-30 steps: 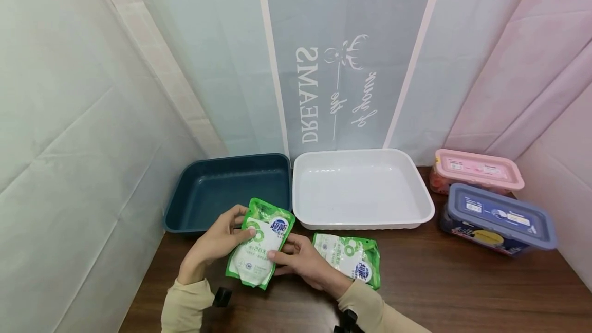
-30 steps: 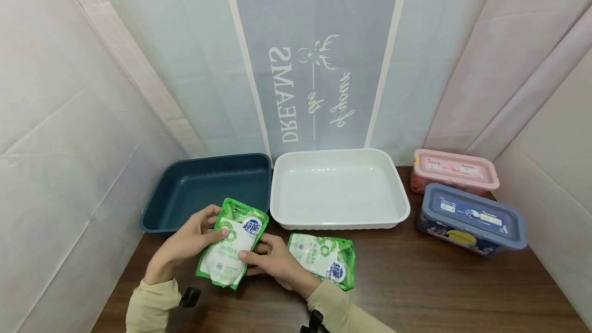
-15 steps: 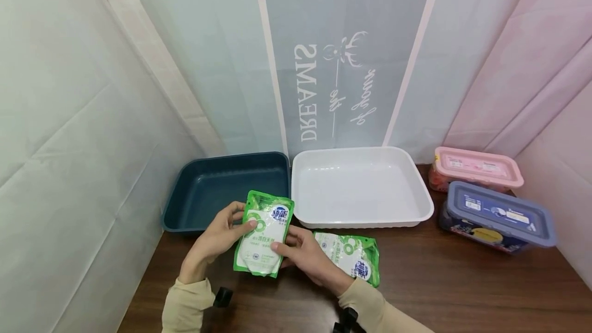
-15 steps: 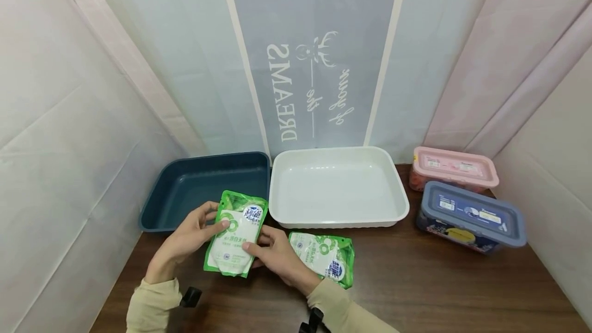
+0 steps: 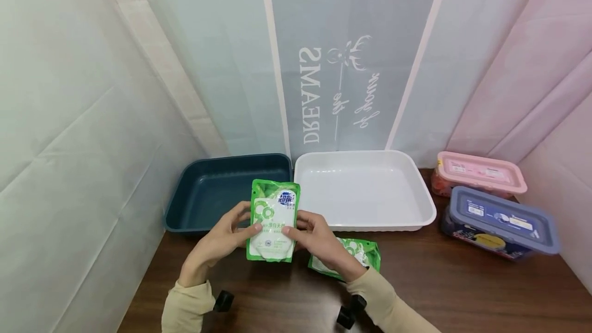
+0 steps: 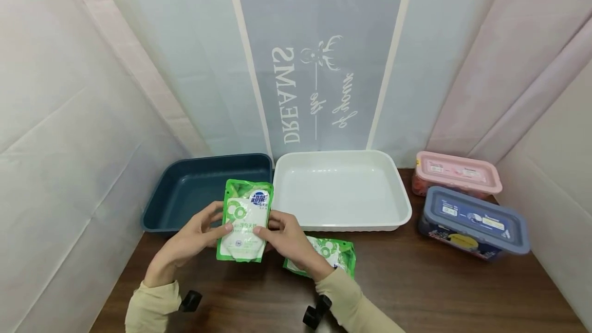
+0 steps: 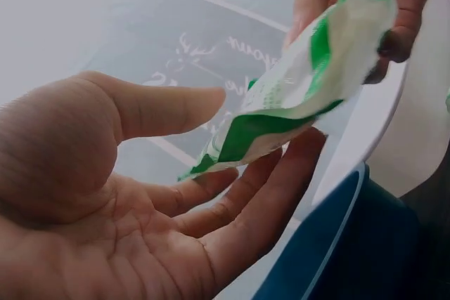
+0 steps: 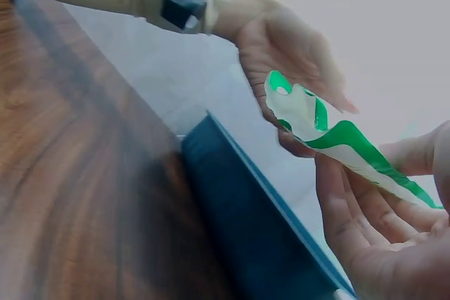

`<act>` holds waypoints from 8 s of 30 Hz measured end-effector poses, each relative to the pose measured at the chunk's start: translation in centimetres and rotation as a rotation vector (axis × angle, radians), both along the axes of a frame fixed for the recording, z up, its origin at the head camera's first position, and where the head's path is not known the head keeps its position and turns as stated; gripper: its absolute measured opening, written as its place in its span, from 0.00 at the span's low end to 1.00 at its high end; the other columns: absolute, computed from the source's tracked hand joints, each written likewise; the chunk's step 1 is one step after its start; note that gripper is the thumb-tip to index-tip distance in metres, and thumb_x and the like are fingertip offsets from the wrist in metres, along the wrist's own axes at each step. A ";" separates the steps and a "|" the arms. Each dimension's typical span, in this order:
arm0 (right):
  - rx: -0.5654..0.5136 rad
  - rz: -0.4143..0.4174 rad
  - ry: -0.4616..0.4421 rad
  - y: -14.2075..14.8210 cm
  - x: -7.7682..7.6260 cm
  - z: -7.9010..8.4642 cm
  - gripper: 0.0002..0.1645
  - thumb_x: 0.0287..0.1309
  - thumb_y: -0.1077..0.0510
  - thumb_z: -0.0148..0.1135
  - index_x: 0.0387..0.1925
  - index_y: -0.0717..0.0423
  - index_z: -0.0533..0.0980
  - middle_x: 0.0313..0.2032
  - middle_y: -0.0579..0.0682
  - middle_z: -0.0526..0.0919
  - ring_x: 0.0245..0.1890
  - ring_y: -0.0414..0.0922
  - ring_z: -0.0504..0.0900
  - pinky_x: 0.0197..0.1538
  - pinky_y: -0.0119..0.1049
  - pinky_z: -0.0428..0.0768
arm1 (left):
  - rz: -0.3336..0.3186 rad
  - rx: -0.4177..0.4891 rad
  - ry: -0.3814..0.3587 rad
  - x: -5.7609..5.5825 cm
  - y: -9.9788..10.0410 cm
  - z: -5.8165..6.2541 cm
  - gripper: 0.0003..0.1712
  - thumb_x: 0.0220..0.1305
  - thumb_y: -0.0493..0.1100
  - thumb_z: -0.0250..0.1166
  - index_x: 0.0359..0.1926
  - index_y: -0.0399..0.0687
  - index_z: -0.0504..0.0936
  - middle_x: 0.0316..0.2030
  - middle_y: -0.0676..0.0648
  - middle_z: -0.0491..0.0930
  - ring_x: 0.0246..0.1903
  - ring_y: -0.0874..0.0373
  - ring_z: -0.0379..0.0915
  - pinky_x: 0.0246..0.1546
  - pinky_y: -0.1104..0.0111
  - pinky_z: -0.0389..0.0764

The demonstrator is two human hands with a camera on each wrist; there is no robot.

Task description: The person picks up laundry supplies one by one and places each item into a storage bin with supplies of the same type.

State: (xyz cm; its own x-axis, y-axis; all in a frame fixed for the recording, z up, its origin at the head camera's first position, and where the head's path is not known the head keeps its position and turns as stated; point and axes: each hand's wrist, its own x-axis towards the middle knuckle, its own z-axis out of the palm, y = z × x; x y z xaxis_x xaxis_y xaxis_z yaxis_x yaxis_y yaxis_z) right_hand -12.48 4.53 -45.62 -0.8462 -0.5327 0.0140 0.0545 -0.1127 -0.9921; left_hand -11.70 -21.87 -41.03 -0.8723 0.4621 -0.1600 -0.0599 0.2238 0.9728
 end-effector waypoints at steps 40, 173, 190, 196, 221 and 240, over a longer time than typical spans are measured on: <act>0.114 -0.258 0.174 -4.9 -6.0 2.7 0.33 0.72 0.62 0.67 0.74 0.58 0.72 0.60 0.63 0.84 0.48 0.56 0.92 0.44 0.44 0.91 | 0.545 0.027 0.172 -3.4 -0.2 -0.8 0.33 0.76 0.34 0.63 0.78 0.45 0.67 0.74 0.36 0.70 0.66 0.33 0.77 0.45 0.73 0.85; 0.938 -0.372 0.692 8.0 2.6 -0.2 0.10 0.64 0.57 0.77 0.45 0.54 0.88 0.39 0.46 0.91 0.39 0.44 0.90 0.40 0.41 0.88 | 0.419 -0.671 0.676 0.1 7.3 -2.9 0.10 0.70 0.40 0.73 0.48 0.43 0.85 0.43 0.44 0.87 0.36 0.51 0.81 0.36 0.58 0.83; 1.194 -0.060 0.393 9.2 2.4 -0.1 0.36 0.49 0.53 0.87 0.59 0.62 0.84 0.56 0.56 0.86 0.52 0.56 0.86 0.46 0.56 0.86 | 0.080 -0.667 0.425 2.2 10.7 -5.0 0.21 0.73 0.46 0.70 0.62 0.42 0.81 0.55 0.44 0.83 0.50 0.50 0.82 0.47 0.53 0.85; 1.137 0.004 0.412 8.9 2.7 -0.2 0.31 0.52 0.55 0.85 0.57 0.59 0.84 0.57 0.55 0.85 0.58 0.57 0.84 0.51 0.56 0.85 | -0.002 -0.681 0.383 2.7 11.3 -5.3 0.28 0.76 0.49 0.68 0.70 0.43 0.77 0.64 0.43 0.79 0.63 0.44 0.77 0.58 0.47 0.82; 1.176 -0.103 0.423 8.7 3.1 -0.1 0.40 0.58 0.51 0.81 0.66 0.67 0.77 0.62 0.64 0.81 0.60 0.61 0.82 0.56 0.60 0.84 | -0.199 -0.549 0.295 1.2 11.0 -10.2 0.16 0.75 0.46 0.68 0.58 0.46 0.84 0.49 0.49 0.81 0.53 0.54 0.77 0.53 0.59 0.82; 0.627 0.162 0.076 13.3 0.0 -0.8 0.10 0.73 0.55 0.68 0.41 0.60 0.81 0.29 0.50 0.86 0.28 0.45 0.84 0.31 0.50 0.89 | -0.254 -0.136 -0.140 -0.2 8.8 -6.5 0.17 0.68 0.30 0.70 0.56 0.40 0.81 0.50 0.43 0.88 0.47 0.56 0.84 0.44 0.68 0.82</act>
State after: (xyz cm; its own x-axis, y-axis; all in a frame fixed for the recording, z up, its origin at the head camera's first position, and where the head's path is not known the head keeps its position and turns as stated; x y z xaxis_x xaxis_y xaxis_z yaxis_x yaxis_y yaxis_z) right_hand -12.53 17.87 -46.46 -0.7632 -0.5803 -0.2844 -0.0509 0.4928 -0.8687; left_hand -11.90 -13.03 -47.48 -0.6966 0.6284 -0.3463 -0.1170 0.3767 0.9189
